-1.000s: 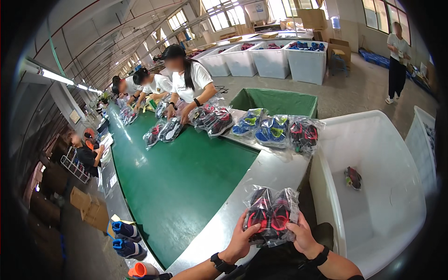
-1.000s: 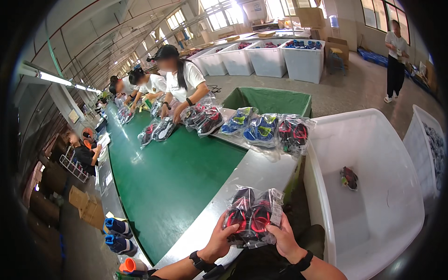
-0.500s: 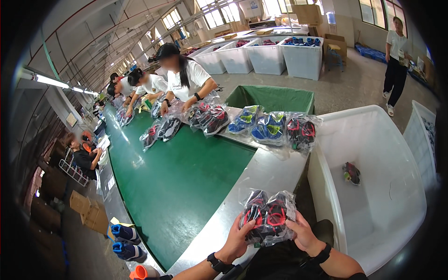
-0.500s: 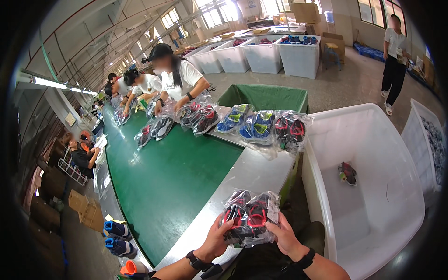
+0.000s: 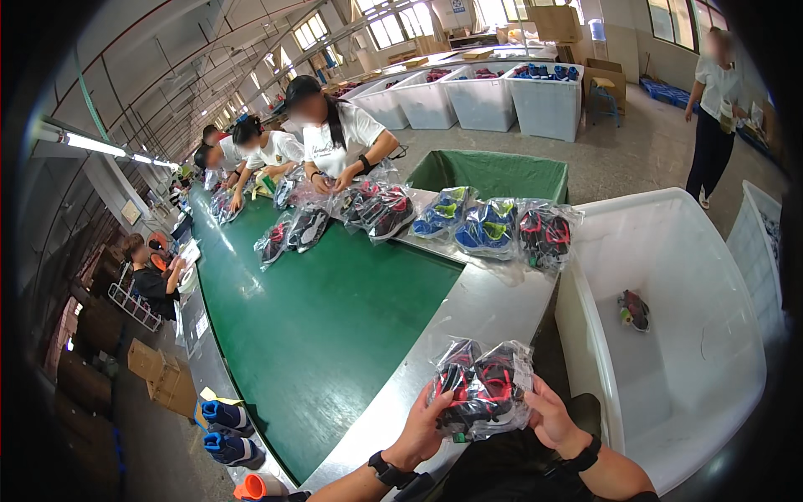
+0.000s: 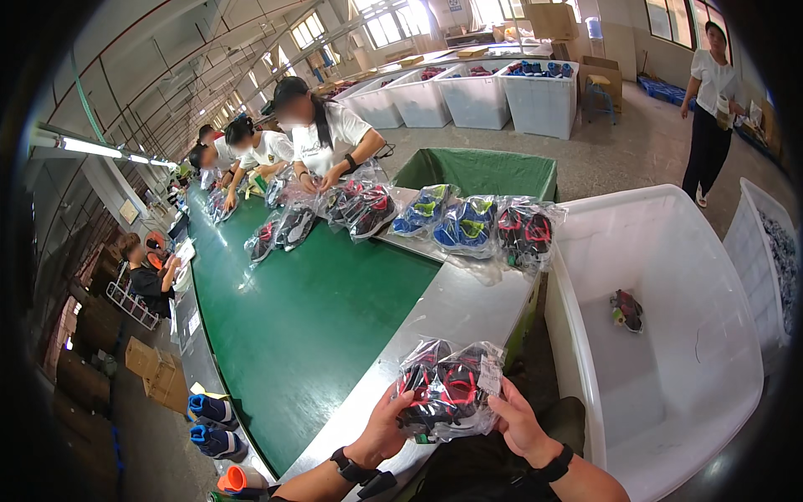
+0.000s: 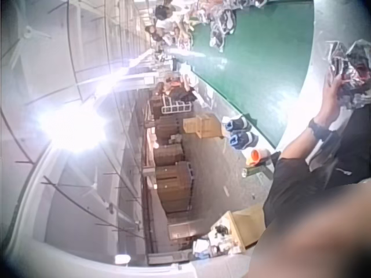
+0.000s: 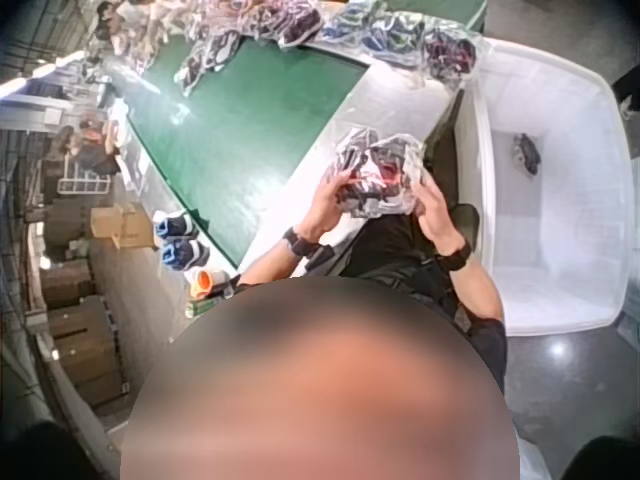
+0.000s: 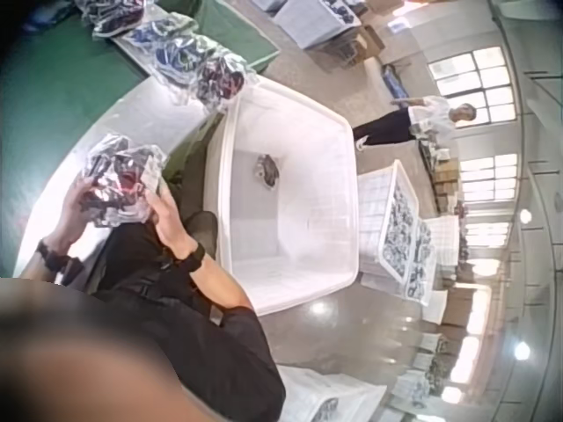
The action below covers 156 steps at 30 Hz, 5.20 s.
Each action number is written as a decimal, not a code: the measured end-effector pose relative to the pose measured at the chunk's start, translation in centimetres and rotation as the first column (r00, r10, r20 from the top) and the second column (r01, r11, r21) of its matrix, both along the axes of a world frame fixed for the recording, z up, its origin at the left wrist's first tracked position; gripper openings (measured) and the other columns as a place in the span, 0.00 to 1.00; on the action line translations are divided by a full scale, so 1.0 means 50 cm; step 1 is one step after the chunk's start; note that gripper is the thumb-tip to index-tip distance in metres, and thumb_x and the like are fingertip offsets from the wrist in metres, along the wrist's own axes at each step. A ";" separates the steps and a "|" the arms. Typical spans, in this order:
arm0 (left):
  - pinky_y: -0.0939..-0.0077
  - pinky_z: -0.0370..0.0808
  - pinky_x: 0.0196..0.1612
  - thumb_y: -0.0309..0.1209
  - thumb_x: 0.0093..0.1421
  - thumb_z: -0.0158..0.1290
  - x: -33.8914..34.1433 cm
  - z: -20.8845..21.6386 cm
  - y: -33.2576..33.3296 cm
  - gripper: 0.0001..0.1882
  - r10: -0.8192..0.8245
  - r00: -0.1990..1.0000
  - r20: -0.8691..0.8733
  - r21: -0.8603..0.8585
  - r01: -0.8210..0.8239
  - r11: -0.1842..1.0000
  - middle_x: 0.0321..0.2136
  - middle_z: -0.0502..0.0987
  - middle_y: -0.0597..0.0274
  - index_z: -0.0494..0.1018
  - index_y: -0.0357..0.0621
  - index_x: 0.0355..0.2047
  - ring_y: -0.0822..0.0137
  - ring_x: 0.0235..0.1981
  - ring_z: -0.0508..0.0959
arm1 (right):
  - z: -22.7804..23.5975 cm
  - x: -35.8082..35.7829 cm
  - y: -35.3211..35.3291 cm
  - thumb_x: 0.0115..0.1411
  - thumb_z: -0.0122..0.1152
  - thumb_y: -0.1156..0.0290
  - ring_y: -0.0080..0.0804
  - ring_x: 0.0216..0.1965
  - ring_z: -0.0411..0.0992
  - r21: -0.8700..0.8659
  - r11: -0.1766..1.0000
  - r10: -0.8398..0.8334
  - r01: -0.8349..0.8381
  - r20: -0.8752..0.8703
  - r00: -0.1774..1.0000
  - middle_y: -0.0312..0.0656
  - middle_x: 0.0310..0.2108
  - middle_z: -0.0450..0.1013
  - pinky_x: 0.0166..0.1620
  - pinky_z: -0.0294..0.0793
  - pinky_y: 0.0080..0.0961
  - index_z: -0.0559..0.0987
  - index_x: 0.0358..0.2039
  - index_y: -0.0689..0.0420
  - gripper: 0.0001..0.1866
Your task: The person picks packaged shoes from a conveyor belt and places them into large white bins. They handle multiple pairs of shoes in plastic packaging, moving them from the belt to bins, and later reposition an empty bin to continue the process.
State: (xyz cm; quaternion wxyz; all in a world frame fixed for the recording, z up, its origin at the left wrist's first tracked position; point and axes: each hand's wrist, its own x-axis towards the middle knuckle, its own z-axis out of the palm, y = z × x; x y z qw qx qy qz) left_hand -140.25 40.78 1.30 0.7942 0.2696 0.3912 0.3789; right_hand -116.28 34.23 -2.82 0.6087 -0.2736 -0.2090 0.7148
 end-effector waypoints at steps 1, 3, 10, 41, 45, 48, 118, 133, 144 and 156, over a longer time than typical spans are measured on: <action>0.62 0.81 0.51 0.34 0.69 0.56 -0.004 0.004 0.006 0.30 -0.015 1.000 0.011 -0.002 0.015 1.000 0.51 0.79 0.58 0.61 0.44 0.68 0.65 0.49 0.82 | 0.000 0.004 -0.003 0.70 0.55 0.72 0.31 0.61 0.71 0.016 1.000 0.013 -0.013 0.002 1.000 0.42 0.63 0.69 0.62 0.73 0.34 0.56 0.73 0.61 0.33; 0.63 0.80 0.54 0.36 0.70 0.54 -0.015 0.016 0.019 0.27 -0.050 0.999 -0.010 -0.026 0.050 0.998 0.52 0.79 0.58 0.64 0.43 0.66 0.65 0.50 0.81 | -0.001 0.017 -0.013 0.70 0.54 0.70 0.35 0.56 0.75 -0.068 0.997 0.050 -0.046 0.064 0.997 0.44 0.60 0.71 0.57 0.77 0.36 0.56 0.73 0.61 0.34; 0.65 0.78 0.58 0.38 0.71 0.50 -0.081 0.062 0.110 0.23 -0.122 0.991 0.061 0.038 0.120 0.992 0.52 0.81 0.55 0.70 0.39 0.61 0.62 0.49 0.83 | -0.023 0.079 -0.054 0.71 0.53 0.68 0.44 0.45 0.80 -0.142 0.990 0.019 0.008 0.188 0.982 0.53 0.49 0.75 0.44 0.81 0.35 0.59 0.71 0.61 0.31; 0.61 0.80 0.43 0.49 0.67 0.57 0.029 -0.011 1.003 0.31 0.560 0.807 0.188 0.488 -0.572 0.659 0.54 0.75 0.62 0.63 0.51 0.64 0.61 0.49 0.79 | -0.227 0.166 -0.287 0.68 0.64 0.65 0.24 0.33 0.75 -0.414 0.834 0.154 0.365 0.809 0.567 0.39 0.35 0.77 0.36 0.77 0.23 0.71 0.63 0.57 0.25; 0.67 0.77 0.36 0.48 0.68 0.57 0.076 -0.105 1.067 0.35 0.636 0.745 -0.199 0.571 -0.439 0.693 0.55 0.75 0.62 0.60 0.50 0.69 0.64 0.47 0.78 | -0.218 0.192 -0.277 0.68 0.65 0.64 0.27 0.40 0.77 -0.422 0.845 0.258 0.328 0.860 0.440 0.41 0.38 0.78 0.43 0.78 0.26 0.69 0.65 0.55 0.28; 0.70 0.74 0.35 0.43 0.70 0.56 0.076 -0.158 1.076 0.29 0.650 0.699 -0.298 0.625 -0.372 0.686 0.50 0.77 0.61 0.64 0.45 0.65 0.68 0.42 0.76 | -0.188 0.203 -0.246 0.67 0.65 0.64 0.25 0.36 0.78 -0.394 0.891 0.281 0.227 0.869 0.406 0.38 0.37 0.80 0.42 0.79 0.24 0.74 0.59 0.60 0.23; 0.60 0.83 0.52 0.48 0.72 0.53 0.226 -0.167 0.016 0.36 -0.681 0.615 0.398 0.226 0.654 0.722 0.59 0.72 0.53 0.54 0.40 0.70 0.60 0.57 0.77 | -0.130 0.266 -0.081 0.61 0.46 0.69 0.43 0.50 0.80 -0.306 0.938 -0.182 0.164 -0.032 0.983 0.54 0.51 0.79 0.60 0.77 0.40 0.75 0.56 0.69 0.26; 0.61 0.78 0.59 0.29 0.66 0.60 0.223 -0.152 0.023 0.34 -0.704 0.637 0.313 0.178 0.689 0.703 0.59 0.73 0.56 0.58 0.36 0.68 0.63 0.58 0.76 | -0.080 0.241 -0.083 0.62 0.47 0.69 0.39 0.40 0.82 -0.341 0.917 -0.253 0.208 -0.093 0.963 0.50 0.41 0.82 0.49 0.83 0.39 0.79 0.48 0.68 0.20; 0.64 0.66 0.67 0.27 0.63 0.62 0.224 -0.146 0.018 0.36 -0.685 0.630 0.367 0.199 0.666 0.719 0.61 0.72 0.58 0.59 0.36 0.68 0.65 0.62 0.72 | -0.055 0.234 -0.092 0.61 0.49 0.66 0.41 0.51 0.80 -0.230 0.940 -0.240 0.251 0.076 0.968 0.52 0.53 0.78 0.58 0.79 0.38 0.72 0.60 0.69 0.29; 0.56 0.75 0.62 0.46 0.69 0.56 0.228 -0.162 0.031 0.33 -0.481 0.732 0.483 0.005 0.547 0.837 0.61 0.73 0.57 0.62 0.41 0.67 0.59 0.60 0.76 | 0.026 0.167 -0.089 0.71 0.55 0.70 0.23 0.52 0.76 -0.150 0.927 -0.277 0.343 0.341 0.898 0.40 0.54 0.76 0.57 0.77 0.25 0.68 0.65 0.62 0.24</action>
